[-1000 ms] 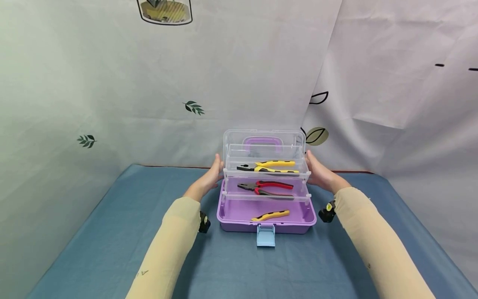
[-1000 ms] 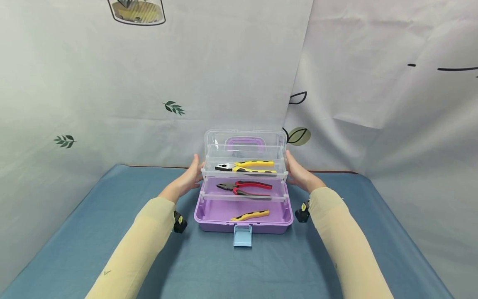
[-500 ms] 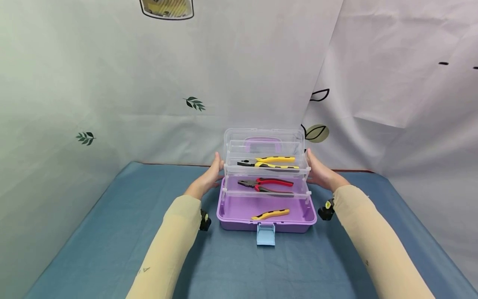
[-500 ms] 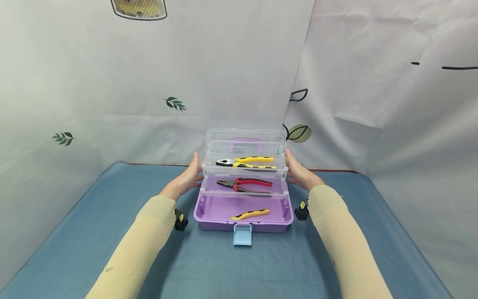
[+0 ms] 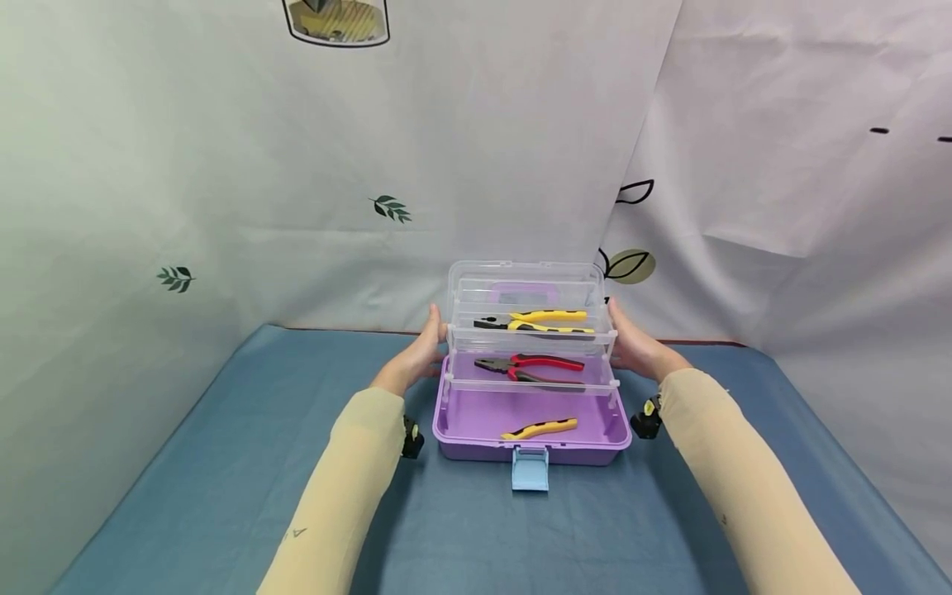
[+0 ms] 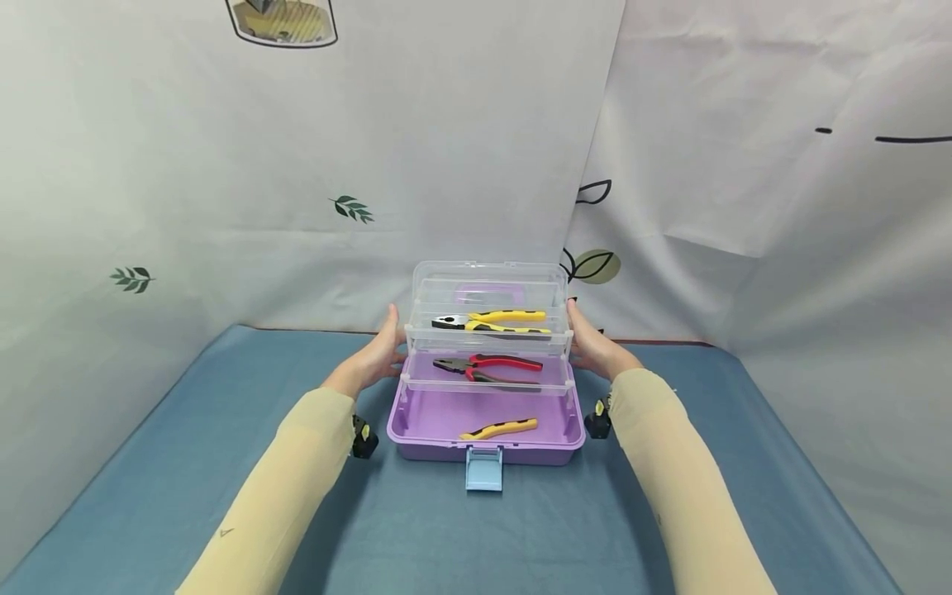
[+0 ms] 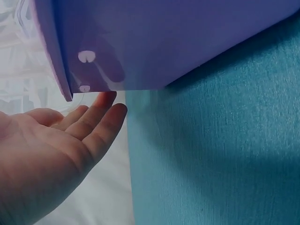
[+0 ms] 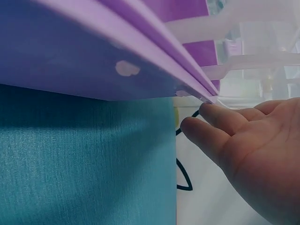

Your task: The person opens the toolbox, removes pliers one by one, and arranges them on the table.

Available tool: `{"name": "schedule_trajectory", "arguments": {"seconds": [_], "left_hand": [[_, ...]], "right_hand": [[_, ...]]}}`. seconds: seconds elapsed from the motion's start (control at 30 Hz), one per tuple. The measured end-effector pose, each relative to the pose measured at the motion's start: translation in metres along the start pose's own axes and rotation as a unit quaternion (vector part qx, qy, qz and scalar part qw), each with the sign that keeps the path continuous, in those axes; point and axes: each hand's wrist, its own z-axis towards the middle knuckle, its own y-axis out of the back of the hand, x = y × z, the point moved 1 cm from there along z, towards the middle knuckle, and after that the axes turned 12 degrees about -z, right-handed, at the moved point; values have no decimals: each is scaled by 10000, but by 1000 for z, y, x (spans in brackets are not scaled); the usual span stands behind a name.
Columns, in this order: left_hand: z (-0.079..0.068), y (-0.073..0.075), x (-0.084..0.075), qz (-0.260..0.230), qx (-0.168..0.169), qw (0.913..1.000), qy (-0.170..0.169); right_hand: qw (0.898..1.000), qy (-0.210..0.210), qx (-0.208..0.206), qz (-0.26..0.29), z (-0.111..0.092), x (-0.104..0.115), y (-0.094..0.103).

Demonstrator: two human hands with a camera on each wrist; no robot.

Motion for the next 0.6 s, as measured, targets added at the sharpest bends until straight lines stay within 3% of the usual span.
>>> {"name": "schedule_trajectory", "arguments": {"seconds": [0.43,0.6], "left_hand": [[1,-2,6,-59,-69,9998,-205],[-4,-2,4,165,6,9993,-346]], "right_hand": [[9999,14,-20,-160,-2,-6,1],[9975,-27,-256,-652,-4,-6,7]]}}
